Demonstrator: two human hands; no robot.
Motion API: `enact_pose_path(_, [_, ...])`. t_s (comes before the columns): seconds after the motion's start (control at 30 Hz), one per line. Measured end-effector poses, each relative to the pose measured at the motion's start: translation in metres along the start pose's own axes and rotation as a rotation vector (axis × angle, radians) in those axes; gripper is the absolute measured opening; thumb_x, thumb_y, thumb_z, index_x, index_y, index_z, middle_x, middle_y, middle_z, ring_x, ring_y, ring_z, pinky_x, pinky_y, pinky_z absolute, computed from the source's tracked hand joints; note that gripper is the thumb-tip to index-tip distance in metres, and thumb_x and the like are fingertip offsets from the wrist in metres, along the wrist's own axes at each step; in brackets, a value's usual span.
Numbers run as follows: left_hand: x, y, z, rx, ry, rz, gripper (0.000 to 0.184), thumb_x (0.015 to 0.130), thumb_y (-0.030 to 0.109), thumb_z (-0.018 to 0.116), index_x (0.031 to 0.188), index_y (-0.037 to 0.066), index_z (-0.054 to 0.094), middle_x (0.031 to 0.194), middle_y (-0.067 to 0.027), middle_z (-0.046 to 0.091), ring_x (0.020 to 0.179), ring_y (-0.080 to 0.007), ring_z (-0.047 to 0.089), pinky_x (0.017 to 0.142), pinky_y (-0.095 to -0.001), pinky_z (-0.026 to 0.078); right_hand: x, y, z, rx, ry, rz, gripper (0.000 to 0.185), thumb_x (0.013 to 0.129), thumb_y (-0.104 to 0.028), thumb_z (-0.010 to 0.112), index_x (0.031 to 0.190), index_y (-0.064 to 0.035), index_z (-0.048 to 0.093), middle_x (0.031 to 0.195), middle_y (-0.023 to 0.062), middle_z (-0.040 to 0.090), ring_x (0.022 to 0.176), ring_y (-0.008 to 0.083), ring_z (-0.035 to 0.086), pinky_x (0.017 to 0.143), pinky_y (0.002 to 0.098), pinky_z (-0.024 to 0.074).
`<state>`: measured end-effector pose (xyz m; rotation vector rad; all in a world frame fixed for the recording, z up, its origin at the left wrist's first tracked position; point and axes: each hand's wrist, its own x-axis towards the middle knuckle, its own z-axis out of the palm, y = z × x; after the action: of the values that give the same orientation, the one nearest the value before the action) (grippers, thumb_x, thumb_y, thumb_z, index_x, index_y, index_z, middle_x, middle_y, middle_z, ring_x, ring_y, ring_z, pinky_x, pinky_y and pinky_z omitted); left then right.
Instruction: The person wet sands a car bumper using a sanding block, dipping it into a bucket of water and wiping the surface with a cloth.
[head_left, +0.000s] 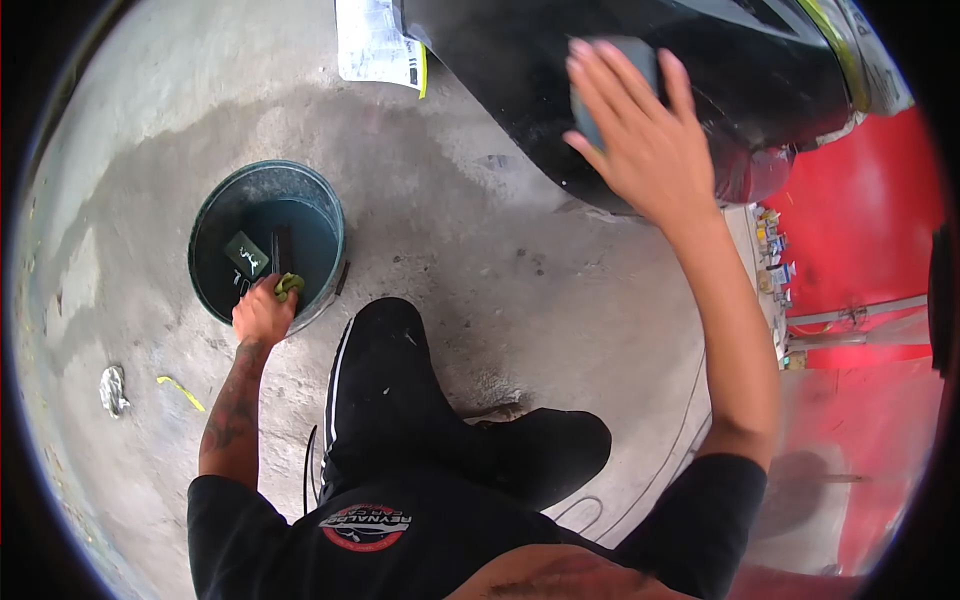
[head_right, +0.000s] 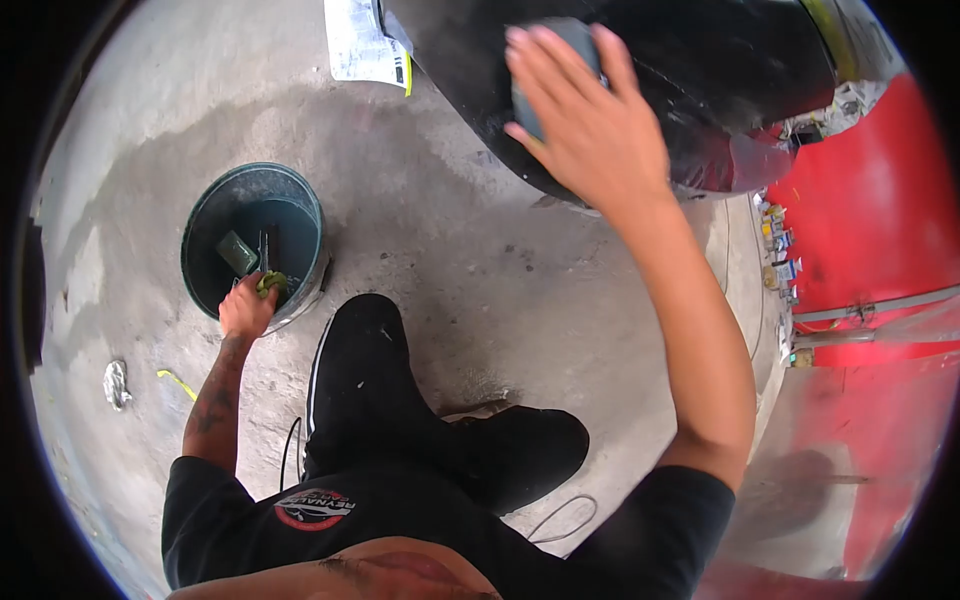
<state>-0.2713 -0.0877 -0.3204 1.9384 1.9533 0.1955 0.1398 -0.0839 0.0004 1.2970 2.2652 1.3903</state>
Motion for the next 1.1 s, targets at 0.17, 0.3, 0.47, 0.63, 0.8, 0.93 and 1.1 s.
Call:
enact_pose_path(0.17, [0.002, -0.012, 0.011, 0.004, 0.008, -0.001, 0.038, 0.09, 0.039, 0.069, 0.115, 0.011, 0.071, 0.116, -0.0126, 0.073, 0.106, -0.0374, 0.069, 0.09, -0.0489, 0.055, 0.016, 0.014, 0.0, 0.006, -0.066, -0.067, 0.072, 0.094, -0.055, 0.06, 0.152, -0.0151, 0.049, 0.161, -0.0036, 0.045, 0.149, 0.0112, 0.036, 0.126, 0.0486, 0.0196])
enact_pose_path(0.3, [0.001, 0.0, 0.002, 0.005, -0.024, -0.01, 0.037, 0.089, 0.038, 0.071, 0.117, 0.014, 0.072, 0.115, -0.0108, 0.073, 0.105, -0.0362, 0.07, 0.089, -0.0491, 0.056, -0.067, 0.086, -0.014, -0.073, -0.156, -0.056, 0.083, 0.089, -0.059, 0.061, 0.16, -0.0221, 0.039, 0.167, -0.0096, 0.033, 0.155, 0.0086, 0.027, 0.127, 0.0492, 0.0153])
enact_pose_path(0.47, [0.002, -0.005, 0.011, 0.007, 0.039, 0.01, 0.037, 0.088, 0.039, 0.072, 0.117, 0.015, 0.072, 0.112, -0.011, 0.074, 0.101, -0.037, 0.071, 0.087, -0.0494, 0.056, -0.024, 0.058, -0.017, -0.057, -0.078, -0.035, 0.083, 0.086, -0.057, 0.063, 0.158, -0.02, 0.043, 0.166, -0.0089, 0.036, 0.153, 0.0092, 0.029, 0.125, 0.0498, 0.0181])
enact_pose_path(0.63, [0.004, -0.013, 0.01, 0.019, 0.012, -0.004, 0.039, 0.088, 0.04, 0.072, 0.118, 0.015, 0.072, 0.11, -0.0138, 0.075, 0.102, -0.0378, 0.071, 0.087, -0.0495, 0.056, 0.041, 0.027, -0.007, -0.033, 0.011, -0.061, 0.074, 0.093, -0.05, 0.062, 0.149, -0.0028, 0.051, 0.159, 0.0074, 0.045, 0.149, 0.0207, 0.036, 0.126, 0.0536, 0.0177])
enact_pose_path(0.8, [0.002, -0.004, 0.003, 0.017, -0.03, -0.013, 0.038, 0.089, 0.04, 0.071, 0.117, 0.015, 0.073, 0.109, -0.014, 0.075, 0.101, -0.0381, 0.071, 0.087, -0.0506, 0.056, -0.015, 0.071, -0.035, -0.211, 0.015, 0.12, 0.074, 0.094, -0.047, 0.062, 0.153, -0.006, 0.046, 0.164, 0.0095, 0.039, 0.152, 0.0242, 0.034, 0.125, 0.0577, 0.0154])
enact_pose_path(0.93, [0.002, -0.004, 0.009, 0.02, 0.02, 0.002, 0.035, 0.088, 0.039, 0.072, 0.115, 0.016, 0.074, 0.108, -0.0134, 0.075, 0.101, -0.0373, 0.072, 0.086, -0.0506, 0.056, -0.027, 0.088, -0.032, -0.231, 0.121, 0.516, 0.075, 0.098, -0.042, 0.059, 0.159, -0.0069, 0.034, 0.166, 0.0106, 0.033, 0.154, 0.0285, 0.029, 0.122, 0.0611, 0.0169])
enact_pose_path(1.1, [0.002, -0.007, 0.01, 0.058, 0.043, 0.033, 0.035, 0.088, 0.039, 0.073, 0.114, 0.016, 0.073, 0.104, -0.0128, 0.076, 0.095, -0.0389, 0.073, 0.082, -0.051, 0.058, -0.016, 0.019, 0.0, -0.081, 0.113, 0.408, 0.073, 0.096, -0.046, 0.062, 0.159, -0.0176, 0.038, 0.165, 0.0013, 0.038, 0.151, 0.0231, 0.035, 0.118, 0.0644, 0.0238])
